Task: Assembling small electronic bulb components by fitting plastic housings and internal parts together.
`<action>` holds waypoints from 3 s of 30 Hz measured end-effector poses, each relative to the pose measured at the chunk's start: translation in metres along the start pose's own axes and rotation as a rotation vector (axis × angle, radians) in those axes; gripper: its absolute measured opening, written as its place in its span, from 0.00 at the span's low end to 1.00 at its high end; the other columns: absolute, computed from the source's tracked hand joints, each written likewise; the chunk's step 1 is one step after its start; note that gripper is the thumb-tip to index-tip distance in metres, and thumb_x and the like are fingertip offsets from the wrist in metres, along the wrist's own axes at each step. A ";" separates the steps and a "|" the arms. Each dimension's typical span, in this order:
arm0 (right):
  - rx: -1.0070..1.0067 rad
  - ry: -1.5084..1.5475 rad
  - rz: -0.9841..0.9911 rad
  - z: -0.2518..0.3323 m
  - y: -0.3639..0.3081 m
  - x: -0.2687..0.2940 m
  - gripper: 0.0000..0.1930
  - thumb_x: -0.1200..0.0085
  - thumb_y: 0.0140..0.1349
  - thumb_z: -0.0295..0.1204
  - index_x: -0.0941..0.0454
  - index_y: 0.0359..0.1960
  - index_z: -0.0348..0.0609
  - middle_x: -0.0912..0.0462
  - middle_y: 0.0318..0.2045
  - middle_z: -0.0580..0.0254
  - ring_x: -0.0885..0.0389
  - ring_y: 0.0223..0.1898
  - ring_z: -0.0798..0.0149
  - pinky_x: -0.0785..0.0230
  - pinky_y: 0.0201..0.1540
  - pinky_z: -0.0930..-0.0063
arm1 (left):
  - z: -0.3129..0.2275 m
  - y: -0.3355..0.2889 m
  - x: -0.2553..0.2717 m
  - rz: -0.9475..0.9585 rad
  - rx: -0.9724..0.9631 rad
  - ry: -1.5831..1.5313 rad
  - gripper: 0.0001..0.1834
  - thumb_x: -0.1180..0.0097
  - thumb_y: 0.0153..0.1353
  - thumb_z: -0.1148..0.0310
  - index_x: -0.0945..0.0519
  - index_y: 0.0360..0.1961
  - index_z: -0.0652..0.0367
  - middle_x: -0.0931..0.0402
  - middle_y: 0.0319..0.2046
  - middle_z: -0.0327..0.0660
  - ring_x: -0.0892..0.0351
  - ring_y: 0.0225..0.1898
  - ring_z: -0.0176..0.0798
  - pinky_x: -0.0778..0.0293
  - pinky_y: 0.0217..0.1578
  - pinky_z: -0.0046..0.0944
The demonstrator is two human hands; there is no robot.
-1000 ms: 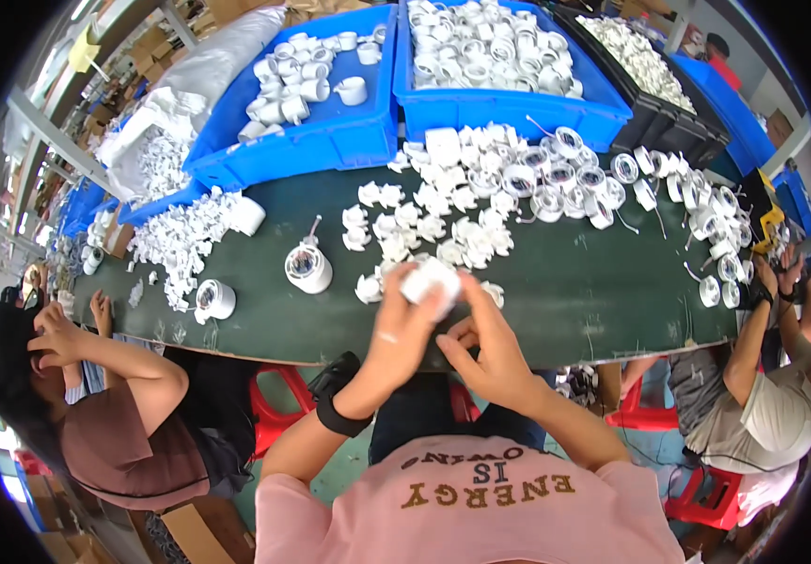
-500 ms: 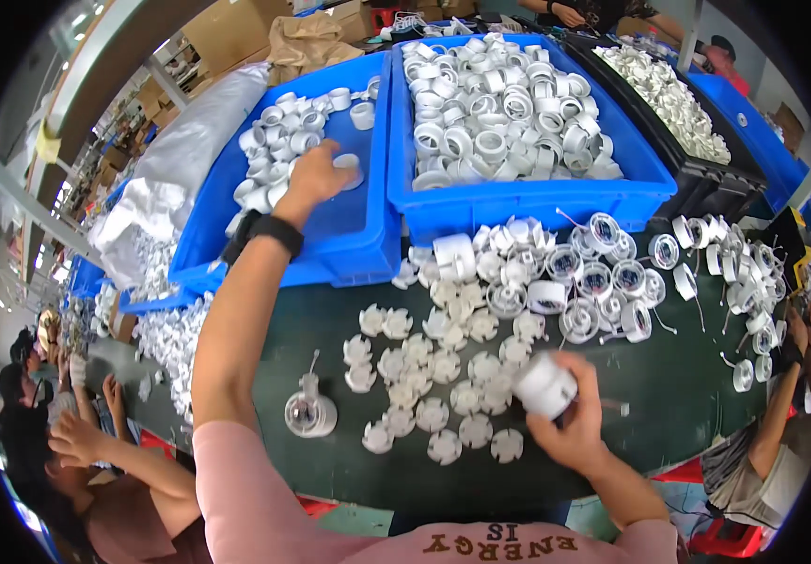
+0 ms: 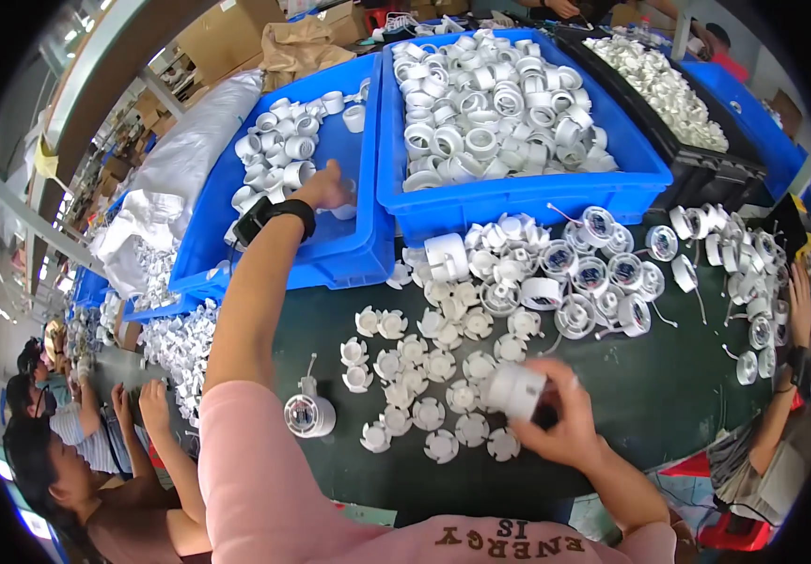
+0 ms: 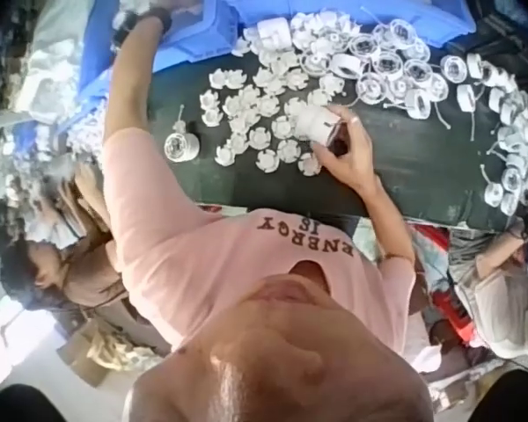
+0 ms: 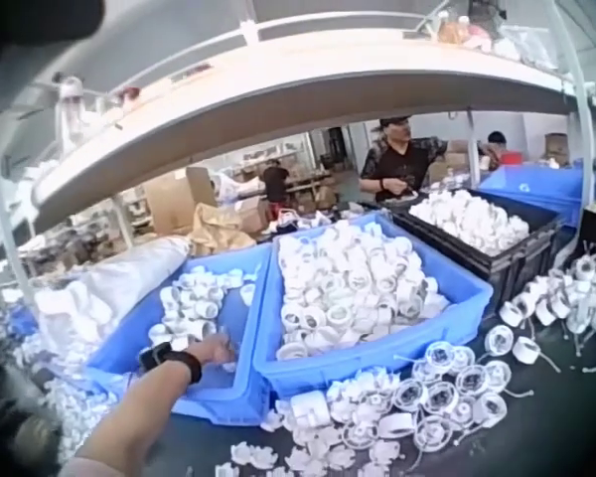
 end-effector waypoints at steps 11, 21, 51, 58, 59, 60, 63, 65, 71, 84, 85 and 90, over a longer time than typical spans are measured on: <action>0.202 0.446 -0.224 0.098 -0.027 0.016 0.35 0.41 0.57 0.33 0.44 0.62 0.33 0.29 0.51 0.54 0.26 0.44 0.68 0.30 0.33 0.81 | -0.222 -0.339 0.123 -0.396 -0.589 -0.363 0.45 0.26 0.33 0.66 0.33 0.57 0.59 0.22 0.35 0.49 0.20 0.36 0.50 0.25 0.37 0.41; 0.114 0.065 0.215 0.124 -0.074 -0.023 0.32 0.34 0.49 0.25 0.35 0.57 0.34 0.27 0.47 0.59 0.25 0.40 0.69 0.31 0.39 0.74 | -0.270 -0.433 0.101 -0.350 -0.653 -0.401 0.53 0.25 0.32 0.68 0.40 0.62 0.62 0.41 0.56 0.52 0.26 0.39 0.49 0.26 0.36 0.41; 0.250 -0.491 -0.117 0.095 -0.126 -0.029 0.33 0.35 0.51 0.32 0.34 0.59 0.41 0.31 0.45 0.52 0.23 0.38 0.55 0.26 0.36 0.66 | -0.275 -0.452 -0.016 -0.080 -0.073 -1.634 0.29 0.46 0.60 0.75 0.41 0.62 0.66 0.32 0.51 0.44 0.32 0.52 0.35 0.33 0.52 0.35; 0.289 -0.772 -0.386 0.073 -0.125 0.114 0.27 0.38 0.48 0.28 0.30 0.53 0.41 0.28 0.49 0.50 0.32 0.54 0.47 0.36 0.55 0.60 | -0.223 -0.435 -0.049 -0.110 0.101 -1.670 0.24 0.41 0.55 0.73 0.31 0.53 0.68 0.25 0.43 0.42 0.25 0.43 0.33 0.29 0.46 0.32; 0.216 -0.871 -0.523 0.059 -0.119 0.152 0.27 0.38 0.47 0.28 0.29 0.52 0.41 0.27 0.48 0.50 0.30 0.52 0.47 0.36 0.54 0.61 | -0.195 -0.443 -0.053 -0.172 0.206 -1.665 0.25 0.41 0.54 0.73 0.31 0.53 0.68 0.25 0.43 0.42 0.24 0.42 0.35 0.29 0.45 0.33; 0.125 -0.898 -0.687 0.032 -0.123 0.206 0.25 0.38 0.47 0.29 0.27 0.50 0.40 0.26 0.47 0.49 0.28 0.49 0.48 0.35 0.53 0.61 | -0.179 -0.446 -0.049 -0.183 0.204 -1.621 0.25 0.41 0.54 0.73 0.31 0.53 0.68 0.25 0.43 0.43 0.24 0.42 0.35 0.29 0.45 0.33; 0.076 -1.451 -0.963 -0.012 -0.146 0.366 0.23 0.36 0.49 0.34 0.23 0.48 0.39 0.21 0.38 0.46 0.23 0.41 0.45 0.32 0.48 0.58 | -0.156 -0.444 -0.047 -0.125 0.291 -1.379 0.25 0.40 0.54 0.71 0.30 0.53 0.67 0.24 0.43 0.41 0.25 0.41 0.33 0.29 0.43 0.32; 0.003 -1.661 -0.921 -0.047 -0.171 0.468 0.25 0.39 0.53 0.41 0.24 0.49 0.39 0.22 0.45 0.44 0.25 0.47 0.45 0.33 0.50 0.54 | -0.154 -0.432 -0.056 -0.106 0.263 -1.458 0.23 0.39 0.55 0.67 0.28 0.50 0.65 0.23 0.38 0.37 0.27 0.38 0.28 0.30 0.36 0.28; -0.655 -1.028 -0.595 -0.101 -0.074 0.421 0.33 0.62 0.64 0.56 0.36 0.63 0.47 0.34 0.62 0.48 0.39 0.64 0.50 0.50 0.65 0.64 | -0.114 -0.450 -0.049 -0.266 0.476 -1.360 0.26 0.42 0.59 0.58 0.30 0.53 0.63 0.24 0.32 0.33 0.32 0.26 0.22 0.39 0.23 0.23; -0.214 -1.202 -0.622 -0.072 -0.013 0.282 0.26 0.53 0.61 0.54 0.22 0.50 0.49 0.22 0.47 0.45 0.24 0.50 0.46 0.35 0.54 0.59 | -0.015 -0.412 -0.065 -0.464 0.560 -1.198 0.27 0.47 0.63 0.56 0.31 0.57 0.64 0.24 0.35 0.38 0.31 0.26 0.24 0.36 0.21 0.24; -0.192 -1.247 -0.631 -0.075 -0.009 0.274 0.26 0.54 0.60 0.55 0.22 0.50 0.50 0.22 0.47 0.45 0.25 0.50 0.46 0.35 0.54 0.58 | -0.008 -0.410 -0.067 -0.461 0.526 -1.171 0.27 0.47 0.63 0.56 0.31 0.57 0.65 0.24 0.36 0.38 0.31 0.27 0.24 0.37 0.20 0.24; -0.377 -1.237 -0.666 -0.086 0.014 0.237 0.31 0.57 0.58 0.61 0.27 0.55 0.54 0.30 0.56 0.45 0.35 0.59 0.43 0.46 0.58 0.40 | 0.057 -0.398 -0.099 -0.606 0.431 -0.973 0.24 0.42 0.62 0.57 0.25 0.48 0.68 0.23 0.39 0.41 0.25 0.37 0.31 0.30 0.40 0.30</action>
Point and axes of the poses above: each hand's wrist, its own y-axis towards the middle knuckle, its own x-axis out of the back of the hand, z = x × y, the point moved 6 cm from there along y, towards the middle knuckle
